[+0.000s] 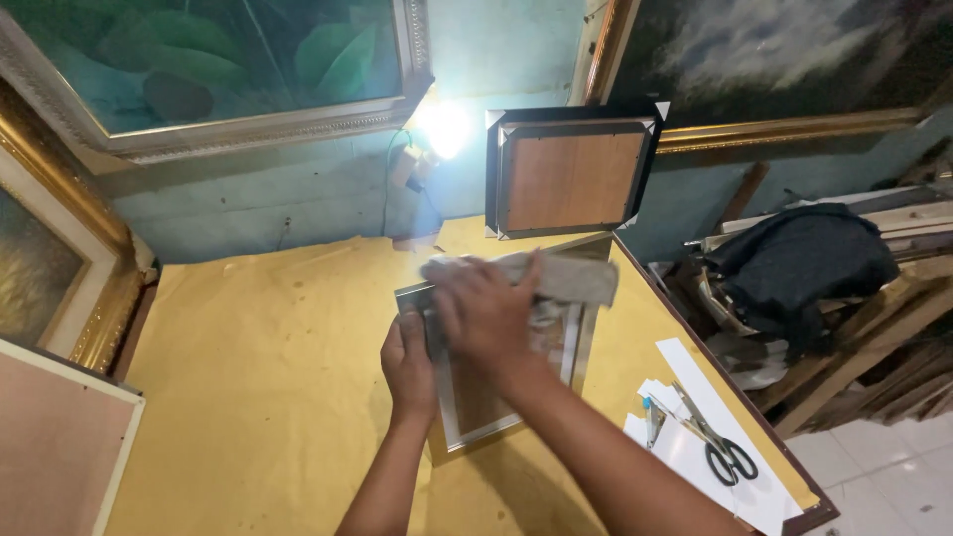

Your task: Cleaning a picture frame and then applying protective paper corners to it using a cloth and a small hand tool.

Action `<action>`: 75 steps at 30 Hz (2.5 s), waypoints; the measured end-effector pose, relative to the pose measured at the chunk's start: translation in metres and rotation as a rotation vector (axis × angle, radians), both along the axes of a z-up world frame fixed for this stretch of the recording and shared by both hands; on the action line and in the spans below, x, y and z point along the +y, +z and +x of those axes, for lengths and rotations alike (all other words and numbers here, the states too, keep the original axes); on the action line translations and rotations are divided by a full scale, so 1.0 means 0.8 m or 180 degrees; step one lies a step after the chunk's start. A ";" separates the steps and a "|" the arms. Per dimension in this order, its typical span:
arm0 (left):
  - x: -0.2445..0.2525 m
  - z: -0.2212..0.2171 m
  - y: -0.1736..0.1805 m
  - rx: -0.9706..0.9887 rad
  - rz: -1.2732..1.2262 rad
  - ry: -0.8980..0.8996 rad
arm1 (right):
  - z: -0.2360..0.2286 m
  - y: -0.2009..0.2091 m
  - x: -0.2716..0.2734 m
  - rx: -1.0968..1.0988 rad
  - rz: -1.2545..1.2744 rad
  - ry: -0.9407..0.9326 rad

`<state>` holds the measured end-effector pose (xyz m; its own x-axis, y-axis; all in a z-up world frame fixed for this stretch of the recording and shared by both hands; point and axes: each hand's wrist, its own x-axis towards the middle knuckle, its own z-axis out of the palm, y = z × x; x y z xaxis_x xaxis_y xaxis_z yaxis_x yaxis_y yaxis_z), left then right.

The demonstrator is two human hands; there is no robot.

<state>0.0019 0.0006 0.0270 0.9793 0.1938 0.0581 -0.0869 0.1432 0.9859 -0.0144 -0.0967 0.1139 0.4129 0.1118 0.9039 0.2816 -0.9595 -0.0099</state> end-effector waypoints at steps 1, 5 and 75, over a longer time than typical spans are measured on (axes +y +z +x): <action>0.002 0.023 -0.037 -0.0050 -0.0074 0.0011 | -0.008 0.008 0.022 0.0099 0.0001 0.0338; 0.001 -0.010 0.021 -0.0286 -0.0038 0.0232 | 0.011 -0.004 -0.001 -0.0056 -0.0261 0.0393; 0.085 -0.062 -0.020 0.0056 0.0701 0.0276 | 0.005 -0.072 -0.102 0.1032 0.1188 -0.0547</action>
<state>-0.0480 0.0684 0.0112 0.9608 0.2617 0.0912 -0.0719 -0.0827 0.9940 -0.0103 -0.1786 0.0563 0.6622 -0.2875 0.6920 0.0461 -0.9061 -0.4205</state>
